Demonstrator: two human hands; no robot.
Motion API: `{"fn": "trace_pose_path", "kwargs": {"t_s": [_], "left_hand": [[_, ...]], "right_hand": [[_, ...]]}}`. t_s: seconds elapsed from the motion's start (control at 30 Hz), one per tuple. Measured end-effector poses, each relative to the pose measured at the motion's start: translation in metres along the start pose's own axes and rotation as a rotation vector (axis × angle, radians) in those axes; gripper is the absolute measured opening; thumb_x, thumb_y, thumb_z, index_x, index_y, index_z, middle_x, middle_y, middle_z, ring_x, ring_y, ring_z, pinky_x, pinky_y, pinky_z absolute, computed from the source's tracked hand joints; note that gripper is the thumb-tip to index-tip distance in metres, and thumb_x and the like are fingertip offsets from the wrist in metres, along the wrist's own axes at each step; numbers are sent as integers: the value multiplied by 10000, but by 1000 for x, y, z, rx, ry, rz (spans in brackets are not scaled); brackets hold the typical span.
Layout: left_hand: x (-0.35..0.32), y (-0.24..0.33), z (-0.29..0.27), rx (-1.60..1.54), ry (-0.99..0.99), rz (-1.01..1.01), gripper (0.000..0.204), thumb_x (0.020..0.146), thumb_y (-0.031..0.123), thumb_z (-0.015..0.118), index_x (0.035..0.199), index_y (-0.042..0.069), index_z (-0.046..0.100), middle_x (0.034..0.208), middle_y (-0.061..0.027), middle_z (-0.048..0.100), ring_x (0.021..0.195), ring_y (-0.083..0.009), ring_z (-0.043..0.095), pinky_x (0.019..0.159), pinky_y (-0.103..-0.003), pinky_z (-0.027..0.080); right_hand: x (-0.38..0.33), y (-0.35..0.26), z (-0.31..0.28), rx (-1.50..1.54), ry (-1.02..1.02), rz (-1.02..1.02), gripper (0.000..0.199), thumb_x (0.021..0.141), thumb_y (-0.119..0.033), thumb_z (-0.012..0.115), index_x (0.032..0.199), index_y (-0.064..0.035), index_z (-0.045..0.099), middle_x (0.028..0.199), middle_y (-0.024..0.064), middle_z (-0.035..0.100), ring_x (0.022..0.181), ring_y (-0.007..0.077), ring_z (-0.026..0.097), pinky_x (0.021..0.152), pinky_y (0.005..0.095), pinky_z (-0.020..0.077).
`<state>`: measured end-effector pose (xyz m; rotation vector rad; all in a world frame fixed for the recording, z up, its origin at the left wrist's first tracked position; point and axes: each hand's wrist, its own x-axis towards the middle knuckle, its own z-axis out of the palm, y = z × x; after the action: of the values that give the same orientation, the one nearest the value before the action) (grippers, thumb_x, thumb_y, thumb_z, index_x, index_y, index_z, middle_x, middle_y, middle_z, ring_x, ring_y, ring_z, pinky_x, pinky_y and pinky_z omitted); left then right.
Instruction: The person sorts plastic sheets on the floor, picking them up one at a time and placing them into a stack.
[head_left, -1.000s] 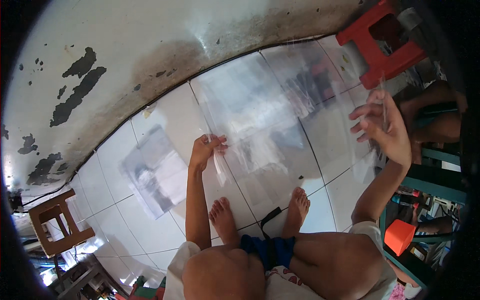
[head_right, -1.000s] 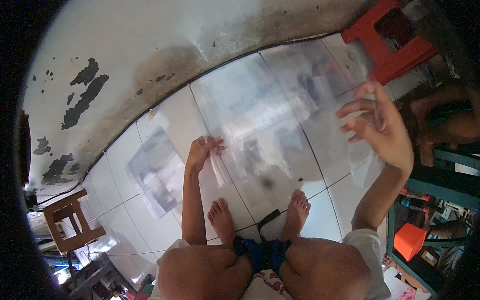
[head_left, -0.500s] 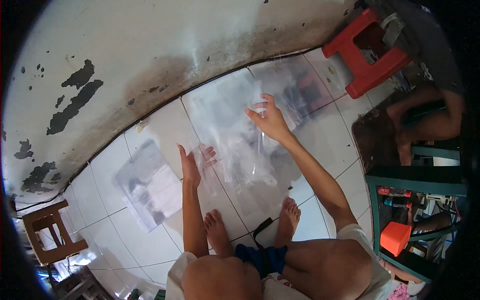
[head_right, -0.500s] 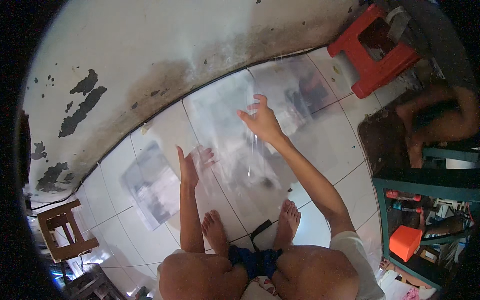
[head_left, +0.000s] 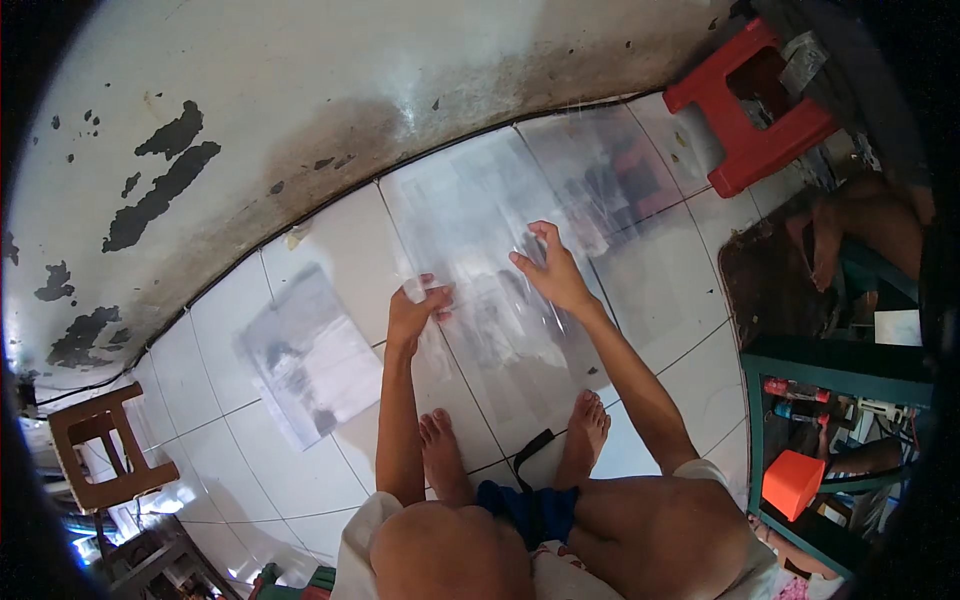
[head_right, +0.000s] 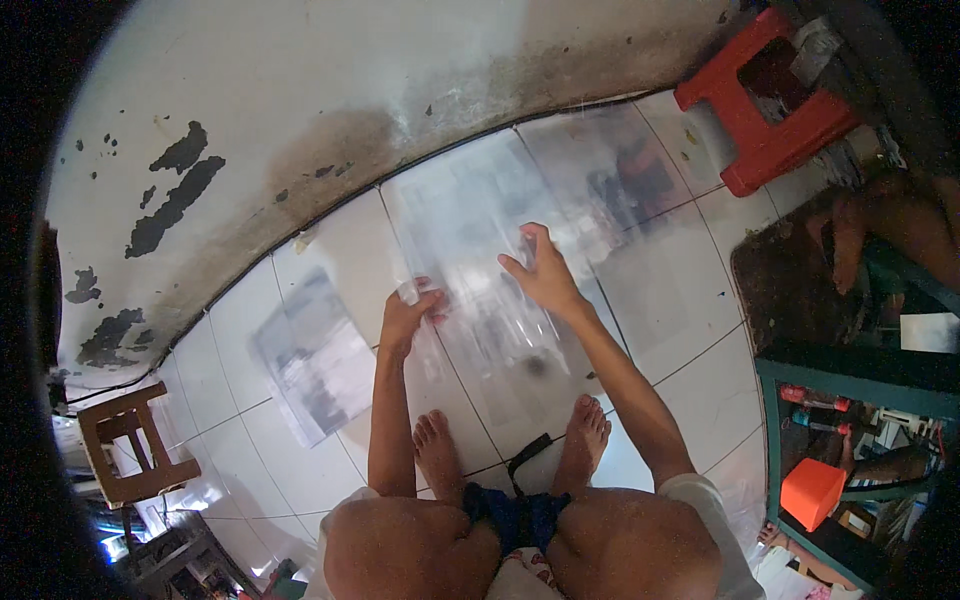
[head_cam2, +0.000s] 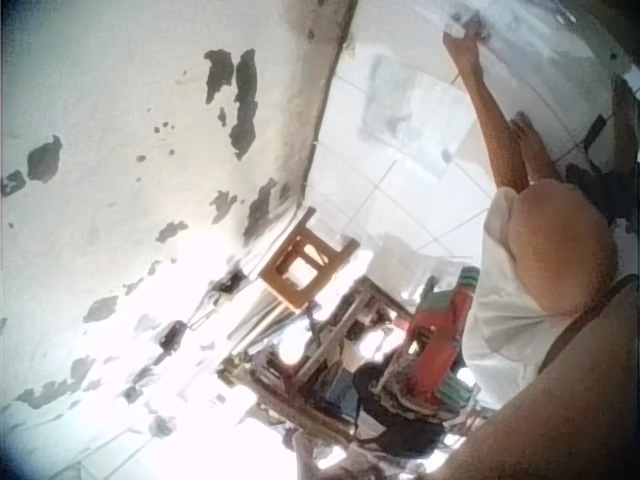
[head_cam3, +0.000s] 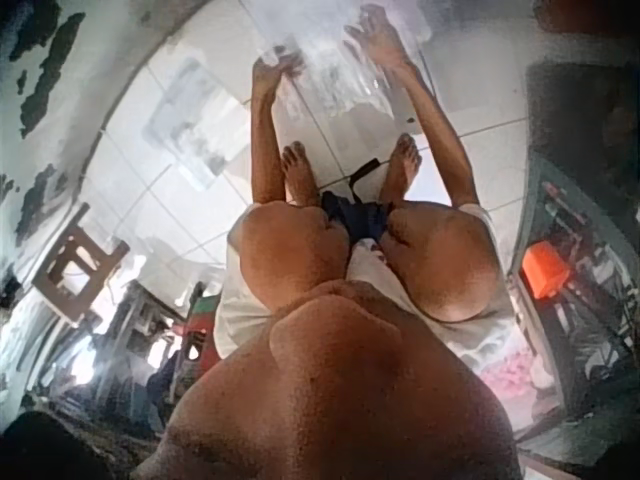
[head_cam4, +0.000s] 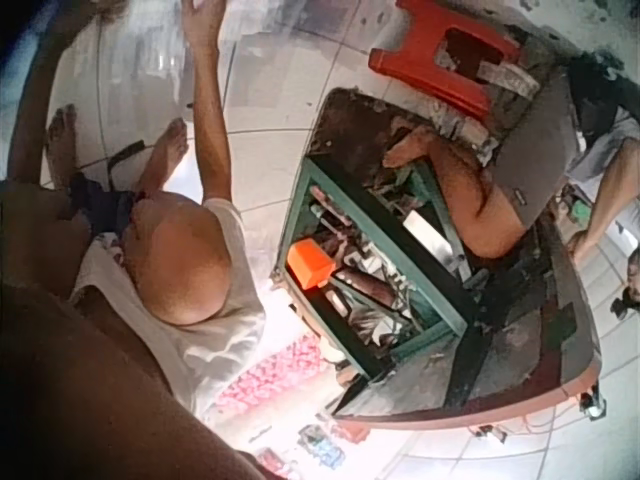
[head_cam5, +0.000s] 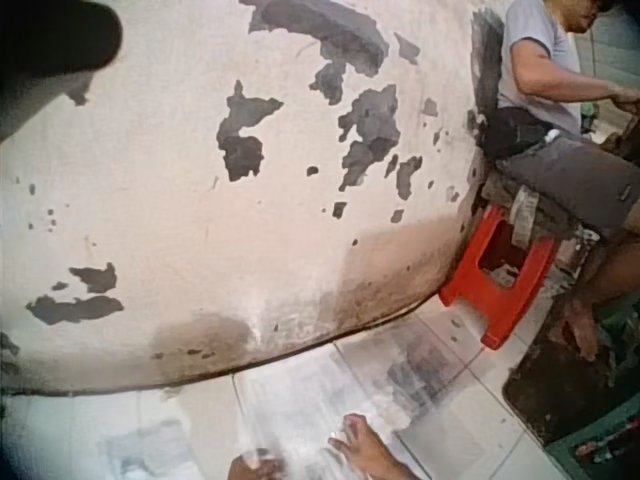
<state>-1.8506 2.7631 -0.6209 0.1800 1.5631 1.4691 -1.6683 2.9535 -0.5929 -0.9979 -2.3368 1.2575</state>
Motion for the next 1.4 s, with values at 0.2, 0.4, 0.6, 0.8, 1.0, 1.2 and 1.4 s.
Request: {"fn": "trace_pose_path", "kwargs": {"t_s": [0.2,0.4,0.6,0.8,1.0,1.2,1.4], "left_hand": [[5,-13,-2,120,-15,51,387,831,87,672,1157,-55,520,953,-131,663,831,-200,653,662,-316,571],[-1,-11,-24,-204,-179,-44,325,916,145,554,1158,-67,510,1052,-172,647,896,-265,657,848,-346,535],[0,0,6,-207,-139,-66,352,907,135,573,1184,-66,493,1050,-181,636,940,-281,642,811,-391,554],[-4,-20,40,-163,-122,-49,537,808,145,712,1246,-58,476,1030,-152,641,891,-235,638,766,-363,563],[0,-16,48,-143,-123,-55,427,842,101,668,1223,-38,533,1005,-120,644,828,-203,633,735,-345,562],[-44,46,36,159,-297,238,274,888,88,619,1135,-28,606,920,-102,681,780,-162,650,662,-293,544],[-104,169,42,887,-467,647,153,826,4,627,974,12,664,875,-116,704,744,-256,685,660,-286,525]], "right_hand": [[0,-13,8,768,-178,243,430,960,-299,531,1302,-104,358,1312,95,463,1084,220,547,864,349,477],[-2,-12,-9,578,-97,301,707,796,-214,759,1382,-120,374,1044,51,630,602,88,495,575,263,442],[10,66,-57,-659,358,-58,740,769,-381,745,1319,-1,429,1198,195,510,994,312,498,943,399,393],[-8,51,-33,-667,170,109,806,762,-512,701,1307,18,432,1269,231,404,1129,401,438,963,462,383],[0,40,-30,-372,68,160,800,753,-524,709,1293,10,459,1178,224,491,1092,364,494,929,438,422],[11,68,-49,-326,109,64,710,810,-469,682,1300,-9,454,1172,191,541,1079,306,525,922,411,428],[25,69,-63,500,2,-159,621,891,-402,619,1335,-19,416,1320,138,488,1234,242,452,1008,403,384]]}}
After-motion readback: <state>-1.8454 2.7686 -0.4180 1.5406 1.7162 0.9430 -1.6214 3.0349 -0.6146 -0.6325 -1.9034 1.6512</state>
